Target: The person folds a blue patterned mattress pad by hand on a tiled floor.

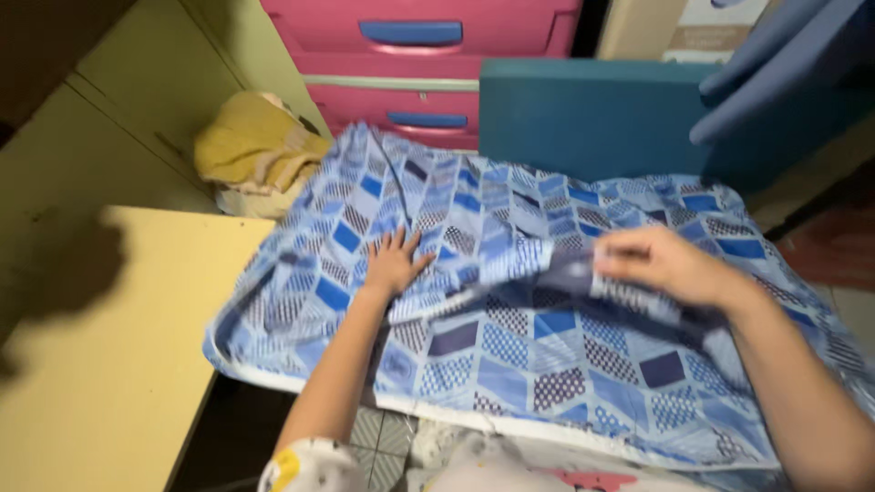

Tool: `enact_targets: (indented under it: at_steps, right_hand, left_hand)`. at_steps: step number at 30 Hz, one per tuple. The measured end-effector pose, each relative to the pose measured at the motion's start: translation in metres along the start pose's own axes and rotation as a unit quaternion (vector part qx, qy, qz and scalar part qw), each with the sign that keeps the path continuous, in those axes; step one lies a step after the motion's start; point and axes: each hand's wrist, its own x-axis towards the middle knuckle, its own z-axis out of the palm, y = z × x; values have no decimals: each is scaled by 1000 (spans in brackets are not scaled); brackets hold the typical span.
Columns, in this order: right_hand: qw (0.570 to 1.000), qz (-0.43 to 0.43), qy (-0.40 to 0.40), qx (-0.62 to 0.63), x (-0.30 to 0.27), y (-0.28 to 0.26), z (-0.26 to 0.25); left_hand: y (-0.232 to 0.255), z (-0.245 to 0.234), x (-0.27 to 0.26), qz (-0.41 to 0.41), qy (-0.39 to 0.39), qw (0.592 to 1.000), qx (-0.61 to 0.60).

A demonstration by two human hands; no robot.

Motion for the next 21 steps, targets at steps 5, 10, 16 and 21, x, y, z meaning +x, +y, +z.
enact_targets:
  at_steps: [5, 10, 16, 21]
  right_hand:
    - [983, 139, -119, 3, -9, 1, 11]
    - [975, 184, -120, -34, -7, 18, 14]
    - [981, 166, -99, -19, 1, 95, 13]
    - [919, 295, 157, -211, -27, 217, -47]
  left_hand:
    - [-13, 9, -14, -6, 27, 999, -44]
    - [-10, -2, -23, -30, 26, 998, -43]
    - [-24, -31, -33, -40, 180, 981, -55]
    - [-63, -84, -49, -53, 374, 925, -33]
